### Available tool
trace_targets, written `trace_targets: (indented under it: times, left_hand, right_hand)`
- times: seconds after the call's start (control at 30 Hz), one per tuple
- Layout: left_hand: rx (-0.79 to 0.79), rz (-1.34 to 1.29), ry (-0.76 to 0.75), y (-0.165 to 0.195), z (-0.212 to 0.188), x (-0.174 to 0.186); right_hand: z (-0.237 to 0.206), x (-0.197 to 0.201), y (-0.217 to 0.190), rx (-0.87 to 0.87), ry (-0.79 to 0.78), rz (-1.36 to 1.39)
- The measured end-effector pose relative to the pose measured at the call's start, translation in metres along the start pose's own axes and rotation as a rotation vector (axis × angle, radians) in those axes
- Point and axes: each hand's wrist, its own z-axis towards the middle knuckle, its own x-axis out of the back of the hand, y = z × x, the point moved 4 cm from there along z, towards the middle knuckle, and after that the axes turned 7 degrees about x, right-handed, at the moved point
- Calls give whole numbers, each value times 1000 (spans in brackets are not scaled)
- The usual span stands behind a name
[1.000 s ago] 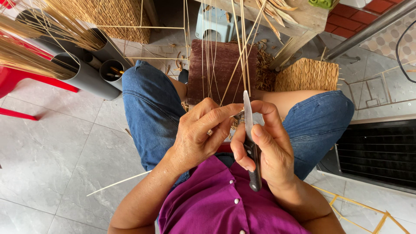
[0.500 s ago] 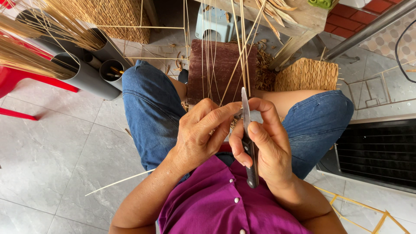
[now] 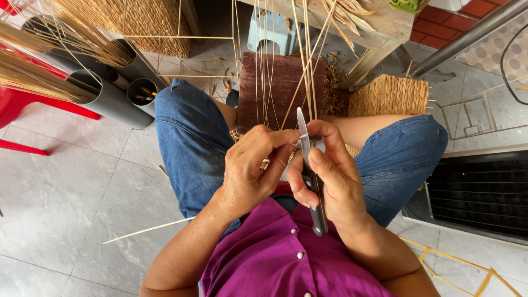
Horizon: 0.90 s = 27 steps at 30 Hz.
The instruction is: The person sits on the floor and uses a small knife to shave and split thin bamboo sticks, working each stick by hand. They place the finished sticks into a bundle held between their legs and reach for new sticks from a pile beside them.
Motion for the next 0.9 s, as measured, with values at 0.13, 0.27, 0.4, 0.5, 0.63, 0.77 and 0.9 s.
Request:
trace_targets:
  times: [0.13,0.27,0.4,0.5,0.63,0.77,0.9]
  left_hand:
    - [57,-89,-58,-3,6,1]
    - [106,-56,-170,-7,8,4]
    - [35,8,-95,-4,11,2]
    - [105,51,-148,-4,17,3]
    - [158,59,-52,3,27,28]
    - [-129,305,-112,28,46,27]
    - [-205,244,-143,41,69,21]
  right_hand:
    - [-1,2,-3,-57,46,9]
    - [-5,4,-13,-53,87,37]
    - [-3,5,-4,-114,86,27]
    - [3,10,7,-157,100,20]
    - [4,9,12,-199,87,86]
    - [8,1,7,-192,30,67]
    - [13,-4,-4,-169,1,88]
